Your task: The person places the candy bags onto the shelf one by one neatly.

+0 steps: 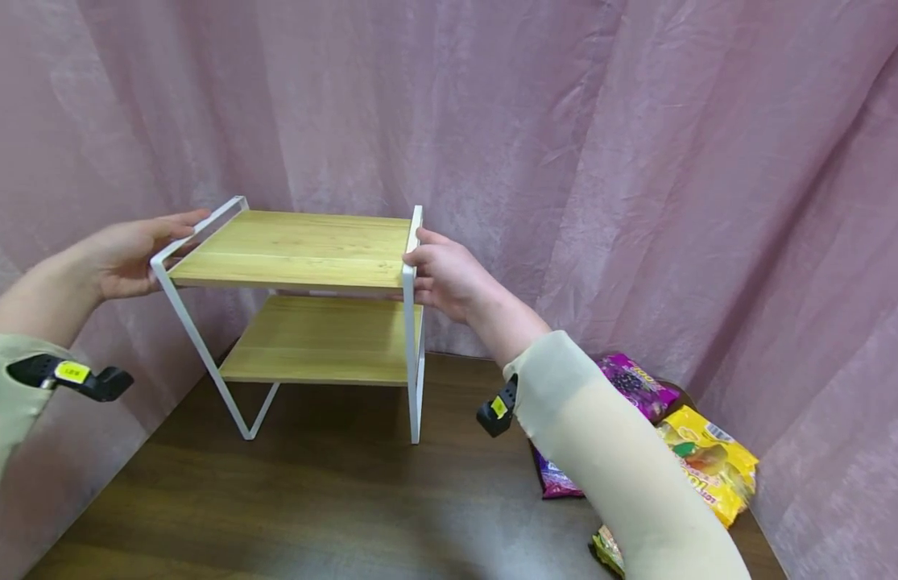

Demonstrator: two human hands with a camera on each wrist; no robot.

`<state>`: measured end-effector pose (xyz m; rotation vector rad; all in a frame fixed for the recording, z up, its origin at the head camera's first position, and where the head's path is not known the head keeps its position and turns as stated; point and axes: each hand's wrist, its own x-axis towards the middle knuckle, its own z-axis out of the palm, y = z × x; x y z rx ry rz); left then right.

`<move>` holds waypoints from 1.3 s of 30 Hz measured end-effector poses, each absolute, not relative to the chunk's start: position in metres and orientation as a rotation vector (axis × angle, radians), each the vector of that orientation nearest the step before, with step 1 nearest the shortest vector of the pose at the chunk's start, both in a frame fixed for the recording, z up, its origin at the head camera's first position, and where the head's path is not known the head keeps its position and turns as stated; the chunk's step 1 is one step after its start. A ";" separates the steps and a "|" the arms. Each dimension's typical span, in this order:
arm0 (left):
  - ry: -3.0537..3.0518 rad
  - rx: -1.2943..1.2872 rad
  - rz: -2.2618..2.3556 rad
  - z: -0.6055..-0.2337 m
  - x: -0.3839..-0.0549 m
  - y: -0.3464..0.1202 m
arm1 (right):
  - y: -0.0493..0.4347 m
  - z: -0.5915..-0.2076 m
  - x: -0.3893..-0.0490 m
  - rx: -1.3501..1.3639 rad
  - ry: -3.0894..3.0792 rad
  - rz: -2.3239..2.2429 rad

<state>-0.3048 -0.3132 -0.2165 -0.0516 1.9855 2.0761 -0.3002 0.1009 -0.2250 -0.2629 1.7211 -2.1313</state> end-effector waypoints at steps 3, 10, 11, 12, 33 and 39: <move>1.969 -0.024 2.069 -0.216 -0.304 -0.307 | 0.108 -0.224 -0.300 -0.245 1.731 -2.133; 1.937 0.015 2.079 -0.217 -0.302 -0.292 | 0.126 -0.222 -0.297 -0.223 1.784 -2.109; 1.941 0.022 2.077 -0.217 -0.301 -0.290 | 0.128 -0.222 -0.297 -0.222 1.792 -2.104; 1.951 0.032 2.072 -0.217 -0.301 -0.287 | 0.130 -0.222 -0.297 -0.217 1.791 -2.105; 1.870 0.100 2.107 -0.221 -0.300 -0.268 | 0.154 -0.219 -0.311 -0.166 1.811 -2.088; 1.852 0.091 2.109 -0.221 -0.300 -0.267 | 0.154 -0.220 -0.317 -0.167 1.793 -2.115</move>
